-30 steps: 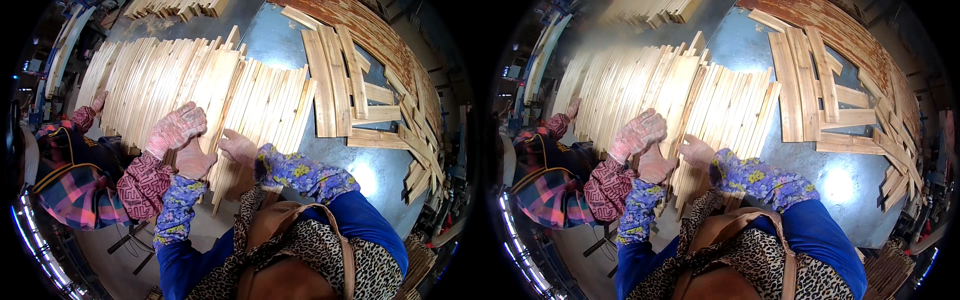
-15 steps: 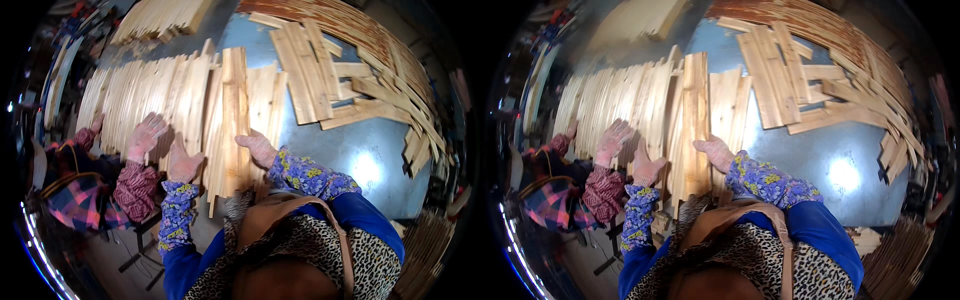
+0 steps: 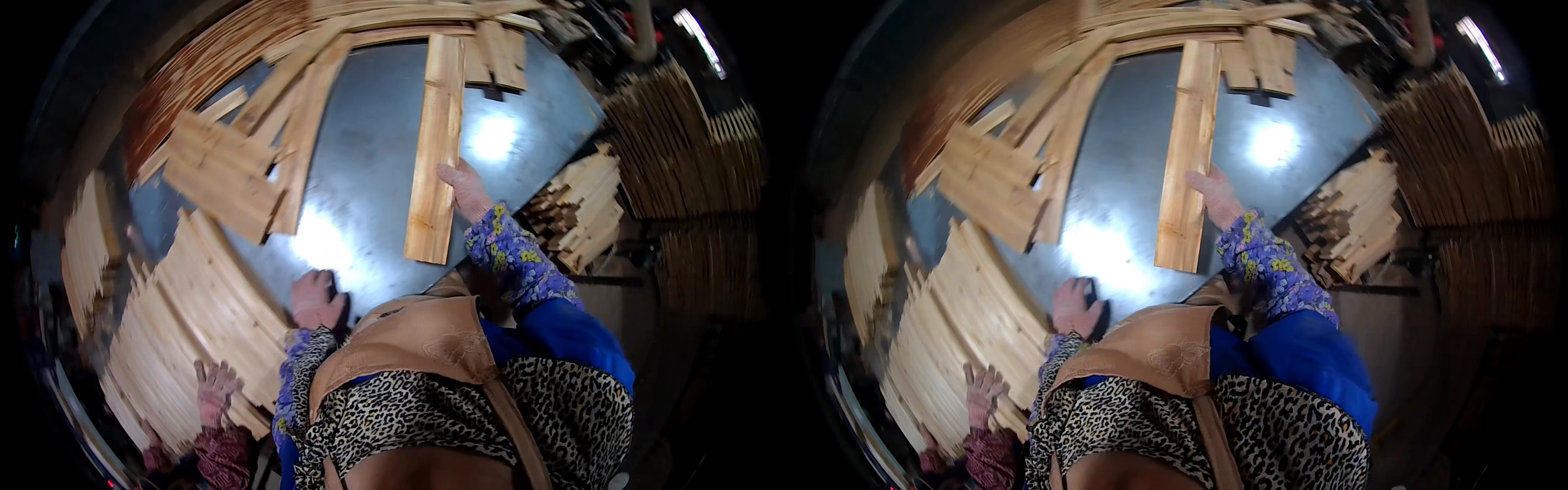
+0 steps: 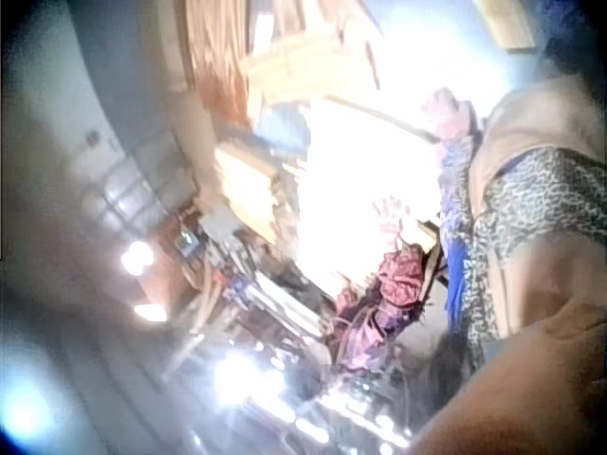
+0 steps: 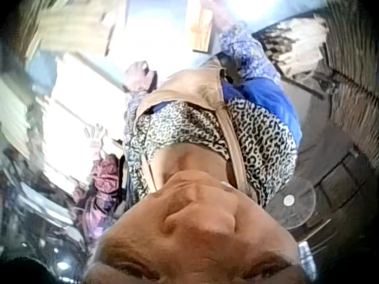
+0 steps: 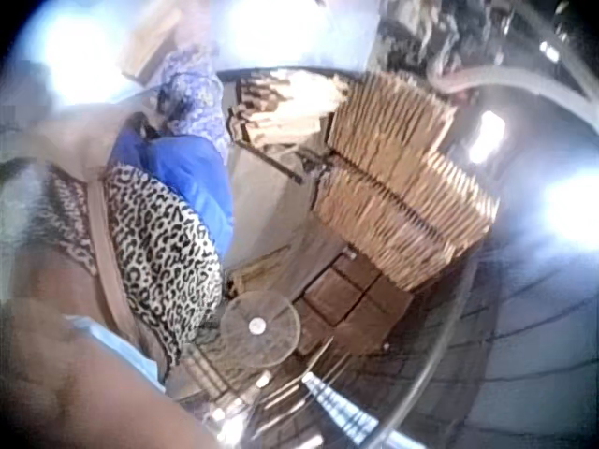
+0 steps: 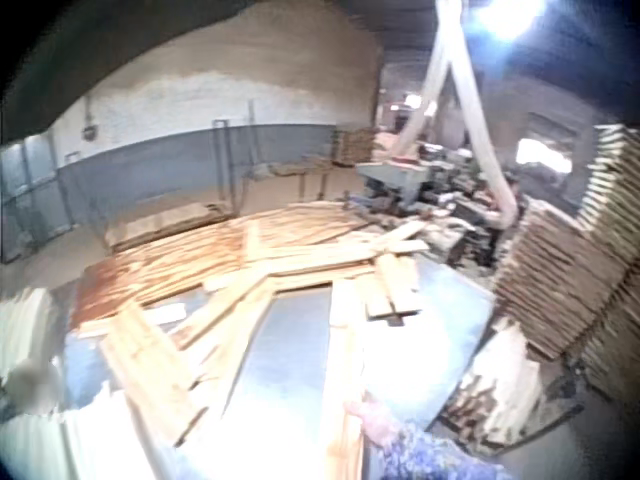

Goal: The person picks up thin wooden planks from a pile on a metal table and arranges them into a neat stack. The person handles the wood by hand, repeatedly picking up individual pieces and placing them into a growing pile on the left side of the table.

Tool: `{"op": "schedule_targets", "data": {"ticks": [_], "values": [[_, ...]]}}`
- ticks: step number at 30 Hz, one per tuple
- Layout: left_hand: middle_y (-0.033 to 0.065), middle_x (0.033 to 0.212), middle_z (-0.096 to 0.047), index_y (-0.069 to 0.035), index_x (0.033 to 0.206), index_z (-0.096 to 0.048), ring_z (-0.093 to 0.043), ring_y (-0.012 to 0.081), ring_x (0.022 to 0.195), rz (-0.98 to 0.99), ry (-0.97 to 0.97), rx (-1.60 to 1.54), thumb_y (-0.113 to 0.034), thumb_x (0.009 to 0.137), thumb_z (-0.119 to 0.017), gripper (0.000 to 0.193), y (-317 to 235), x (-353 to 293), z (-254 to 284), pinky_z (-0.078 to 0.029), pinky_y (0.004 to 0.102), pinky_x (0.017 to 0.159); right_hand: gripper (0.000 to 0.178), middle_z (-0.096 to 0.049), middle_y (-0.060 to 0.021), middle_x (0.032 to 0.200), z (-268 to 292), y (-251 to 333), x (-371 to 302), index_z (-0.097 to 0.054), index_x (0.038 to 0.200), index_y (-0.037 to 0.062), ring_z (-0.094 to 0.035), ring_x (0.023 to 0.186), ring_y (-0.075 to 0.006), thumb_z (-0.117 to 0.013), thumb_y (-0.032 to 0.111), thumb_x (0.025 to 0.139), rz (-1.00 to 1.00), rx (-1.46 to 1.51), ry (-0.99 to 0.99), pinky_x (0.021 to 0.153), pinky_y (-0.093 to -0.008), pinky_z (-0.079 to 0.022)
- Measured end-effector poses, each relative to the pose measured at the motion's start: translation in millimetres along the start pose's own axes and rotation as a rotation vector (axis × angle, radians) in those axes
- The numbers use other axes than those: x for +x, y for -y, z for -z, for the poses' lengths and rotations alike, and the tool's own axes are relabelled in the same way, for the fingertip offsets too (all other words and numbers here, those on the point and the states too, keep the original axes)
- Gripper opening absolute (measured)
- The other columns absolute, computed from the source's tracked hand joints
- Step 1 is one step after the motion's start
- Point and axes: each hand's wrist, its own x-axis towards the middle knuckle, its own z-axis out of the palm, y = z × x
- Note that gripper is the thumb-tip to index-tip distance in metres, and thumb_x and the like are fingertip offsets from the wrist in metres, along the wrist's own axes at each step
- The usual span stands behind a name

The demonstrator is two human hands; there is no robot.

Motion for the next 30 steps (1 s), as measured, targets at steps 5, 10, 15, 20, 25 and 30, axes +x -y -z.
{"op": "schedule_targets", "data": {"ticks": [5, 10, 15, 20, 25, 30], "values": [[0.029, 0.163, -0.046, -0.003, 0.155, -0.053, -0.048, 0.0481, 0.147, 0.268, -0.212, -0.061, -0.035, 0.086, -0.083, 0.082, 232, -68, -62, -0.039, 0.0526, 0.125, 0.062, -0.07, -0.0094, 0.099, -12, -27, -104, -0.057, 0.144, 0.0036, -0.071, 0.079, -0.0231, -0.068, 0.052, 0.107, -0.158, 0.45, -0.375, 0.08, -0.0456, -0.062], [0.0292, 0.168, -0.039, -0.004, 0.164, -0.041, -0.043, 0.0468, 0.153, 0.504, -0.155, -0.052, -0.043, 0.096, -0.075, 0.086, 306, -47, -29, -0.04, 0.0517, 0.126, 0.077, -0.07, -0.0126, 0.118, 18, -118, -123, -0.029, 0.172, 0.0085, -0.062, 0.083, -0.0206, -0.056, 0.049, 0.112, -0.078, 1.134, 0.587, 0.1, -0.0401, -0.049], [0.0283, 0.17, -0.037, -0.005, 0.17, -0.033, -0.041, 0.0456, 0.155, 0.764, -0.146, 0.058, -0.055, 0.102, -0.065, 0.091, 361, -24, 17, -0.039, 0.0509, 0.127, 0.083, -0.07, -0.0182, 0.126, -56, -142, -131, -0.021, 0.176, 0.0083, -0.055, 0.08, -0.0195, -0.047, 0.057, 0.113, -0.106, 1.216, 0.64, 0.099, -0.0392, -0.048], [0.028, 0.169, -0.038, -0.005, 0.17, -0.031, -0.043, 0.0468, 0.153, 0.784, -0.165, 0.026, -0.061, 0.101, -0.063, 0.095, 373, -11, 37, -0.039, 0.0522, 0.126, 0.092, -0.07, -0.0188, 0.123, -85, -132, -107, -0.02, 0.174, 0.0013, -0.068, 0.098, -0.0231, -0.049, 0.062, 0.111, 0.035, 1.106, 0.883, 0.104, -0.0425, -0.05], [0.0276, 0.166, -0.041, -0.005, 0.168, -0.033, -0.043, 0.0476, 0.151, 0.811, -0.238, 0.025, -0.063, 0.1, -0.063, 0.094, 366, -18, 46, -0.04, 0.0532, 0.124, 0.087, -0.07, -0.0188, 0.112, -125, -104, -58, -0.028, 0.17, -0.0055, -0.062, 0.085, -0.0185, -0.053, 0.055, 0.112, 0.159, 1.035, 1.061, 0.094, -0.0394, -0.056], [0.0282, 0.169, -0.035, -0.007, 0.169, -0.032, -0.039, 0.047, 0.154, 0.729, -0.34, 0.0, -0.059, 0.1, -0.066, 0.093, 366, -16, 45, -0.037, 0.0541, 0.127, 0.075, -0.07, -0.0136, 0.108, -163, -62, 0, -0.047, 0.16, -0.0037, -0.072, 0.102, -0.0261, -0.067, 0.047, 0.108, 0.023, 0.692, 1.073, 0.1, -0.043, -0.058]]}}
